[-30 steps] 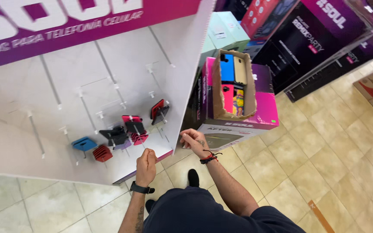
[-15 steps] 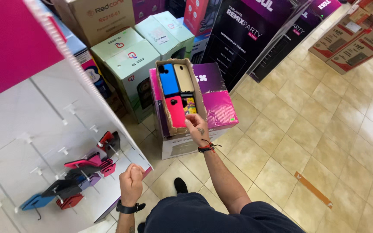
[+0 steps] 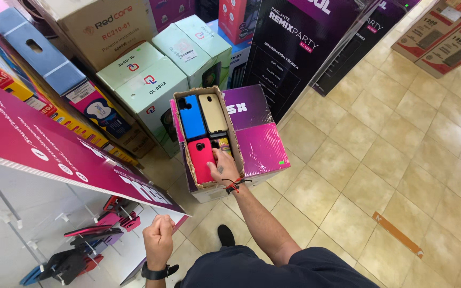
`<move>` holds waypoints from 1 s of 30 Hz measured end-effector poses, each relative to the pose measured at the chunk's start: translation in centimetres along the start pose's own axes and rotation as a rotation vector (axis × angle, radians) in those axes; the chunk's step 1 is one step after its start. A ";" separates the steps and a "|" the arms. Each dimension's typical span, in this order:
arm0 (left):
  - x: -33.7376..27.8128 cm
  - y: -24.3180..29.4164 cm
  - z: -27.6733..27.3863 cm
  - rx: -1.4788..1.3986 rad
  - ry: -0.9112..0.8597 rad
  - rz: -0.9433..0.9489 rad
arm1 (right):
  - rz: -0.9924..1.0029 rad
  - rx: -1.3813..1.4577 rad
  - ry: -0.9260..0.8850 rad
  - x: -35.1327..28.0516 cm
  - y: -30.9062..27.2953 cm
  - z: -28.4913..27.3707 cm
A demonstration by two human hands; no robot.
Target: The person organizes phone cases by taking them one by one from a cardboard box and hanging them onto metal display hooks on a stand.
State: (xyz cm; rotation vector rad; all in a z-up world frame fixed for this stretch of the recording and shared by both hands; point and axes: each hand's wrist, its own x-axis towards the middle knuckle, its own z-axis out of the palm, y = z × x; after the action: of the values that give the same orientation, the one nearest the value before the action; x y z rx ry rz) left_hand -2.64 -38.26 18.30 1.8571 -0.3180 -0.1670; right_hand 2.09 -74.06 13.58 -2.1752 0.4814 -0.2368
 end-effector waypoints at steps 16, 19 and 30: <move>1.6 2.1 2.5 0.066 -0.013 0.057 | 0.229 0.161 -0.110 1.2 -3.8 -4.7; 1.4 2.8 2.2 0.062 -0.023 0.080 | 0.231 0.329 -0.087 -0.1 -5.7 -6.9; -1.9 4.0 -1.1 -0.022 -0.018 -0.002 | -0.121 0.947 -0.154 -8.5 -7.1 -6.6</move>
State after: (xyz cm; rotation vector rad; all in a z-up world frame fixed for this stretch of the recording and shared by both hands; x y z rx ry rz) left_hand -4.66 -37.78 22.35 1.8346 -0.3253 -0.1880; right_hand -5.99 -71.41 23.21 -1.2771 0.0962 -0.2861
